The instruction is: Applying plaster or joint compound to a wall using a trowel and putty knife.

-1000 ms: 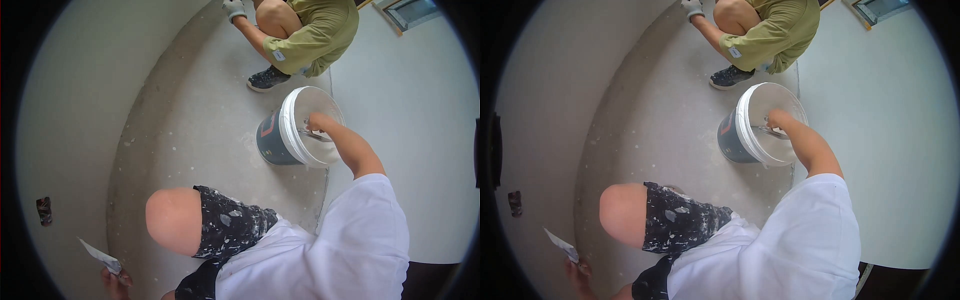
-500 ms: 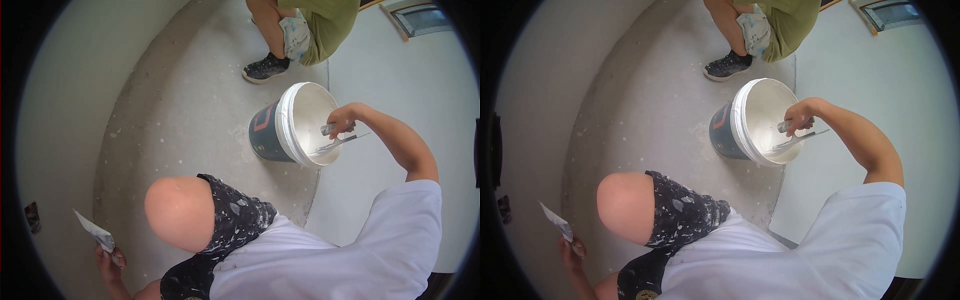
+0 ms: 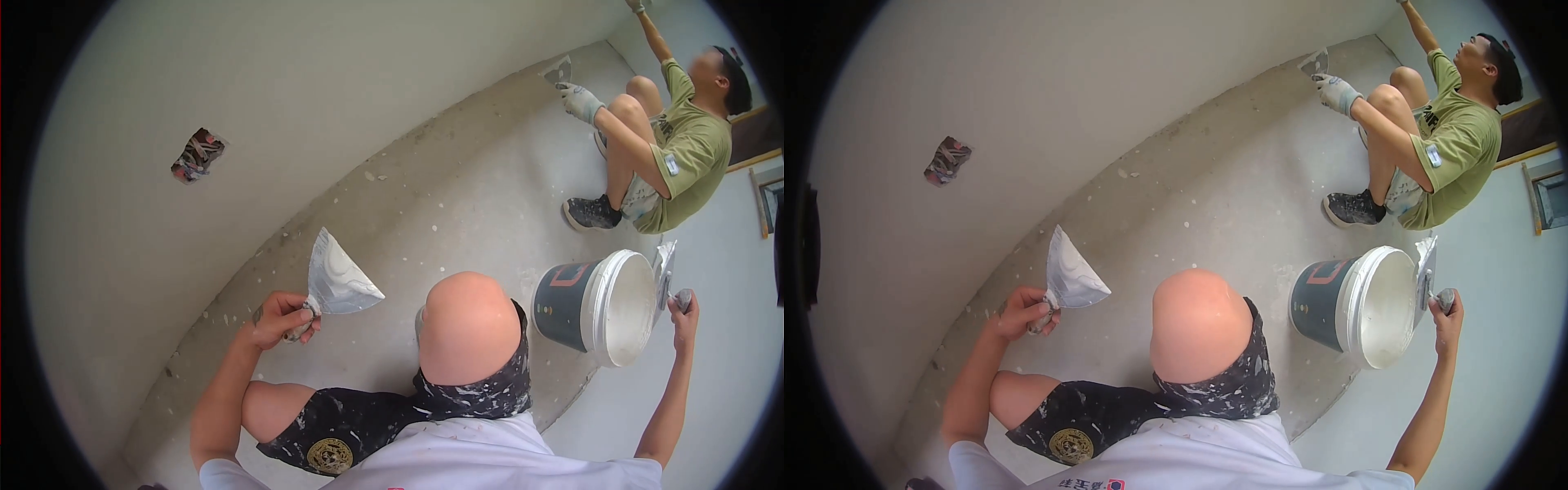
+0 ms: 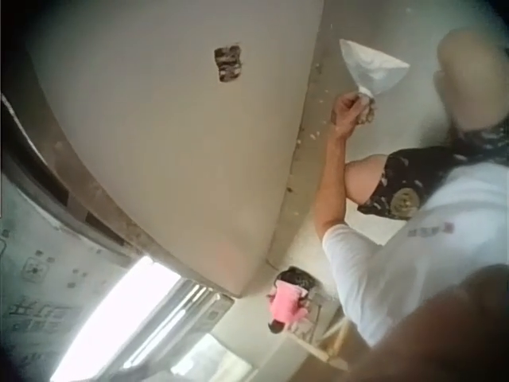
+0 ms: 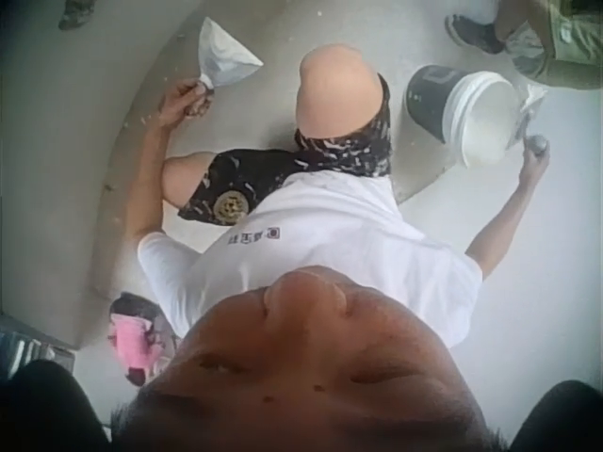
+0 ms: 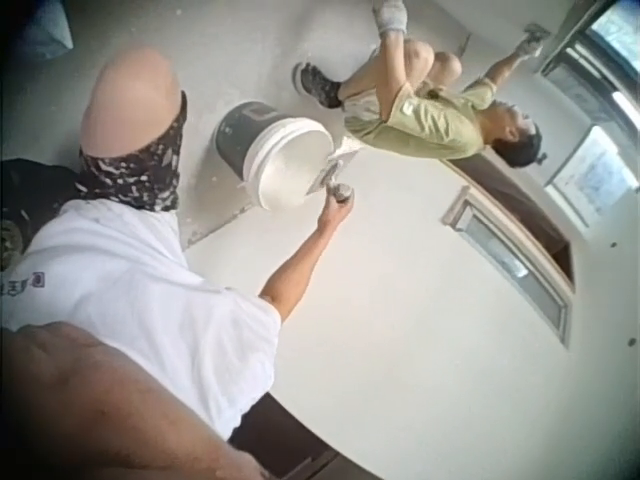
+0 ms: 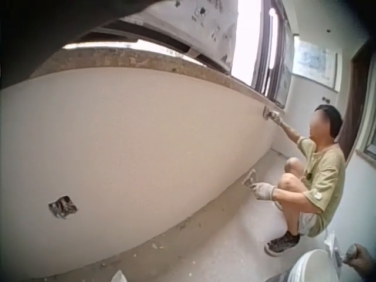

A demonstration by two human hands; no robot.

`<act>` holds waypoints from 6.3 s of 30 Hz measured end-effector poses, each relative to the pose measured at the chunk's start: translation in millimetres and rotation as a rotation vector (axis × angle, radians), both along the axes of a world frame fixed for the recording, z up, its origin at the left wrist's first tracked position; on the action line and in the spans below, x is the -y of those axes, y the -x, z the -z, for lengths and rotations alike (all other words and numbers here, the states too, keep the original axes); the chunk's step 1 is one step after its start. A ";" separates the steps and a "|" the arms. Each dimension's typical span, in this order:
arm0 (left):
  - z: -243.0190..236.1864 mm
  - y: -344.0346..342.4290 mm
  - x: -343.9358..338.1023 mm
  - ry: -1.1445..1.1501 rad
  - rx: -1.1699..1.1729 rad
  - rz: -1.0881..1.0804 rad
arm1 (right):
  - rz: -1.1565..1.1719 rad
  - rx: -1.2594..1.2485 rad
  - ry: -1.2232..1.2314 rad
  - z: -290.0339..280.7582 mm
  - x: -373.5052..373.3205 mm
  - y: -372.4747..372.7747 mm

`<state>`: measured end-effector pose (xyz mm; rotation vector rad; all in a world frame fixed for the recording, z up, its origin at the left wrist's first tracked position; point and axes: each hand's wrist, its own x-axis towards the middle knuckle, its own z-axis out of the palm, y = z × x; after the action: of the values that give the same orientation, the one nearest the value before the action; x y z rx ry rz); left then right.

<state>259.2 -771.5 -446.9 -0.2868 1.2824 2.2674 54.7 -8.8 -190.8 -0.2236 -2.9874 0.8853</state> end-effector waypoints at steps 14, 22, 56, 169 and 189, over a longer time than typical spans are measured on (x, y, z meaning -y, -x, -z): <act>-91.9 7.7 -27.9 0.219 0.035 -0.173 | -0.412 0.230 1.624 198.4 331.8 129.9; -96.9 -4.3 -37.2 0.288 0.045 -0.188 | -0.945 0.593 1.691 211.5 550.9 57.6; -21.9 60.4 -41.4 1.788 -0.786 -0.435 | -0.685 1.601 1.740 329.6 602.4 -13.0; -18.7 -457.8 -107.1 0.331 0.170 -1.685 | -2.024 -0.263 0.053 202.7 768.8 -311.8; 22.0 -379.6 -78.2 0.381 0.276 -1.917 | -1.808 -0.428 0.006 213.0 757.8 -346.6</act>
<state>638.9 -693.2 -468.9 -2.7978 1.3485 2.8012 401.3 -766.6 -403.8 2.4320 -2.0174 0.6194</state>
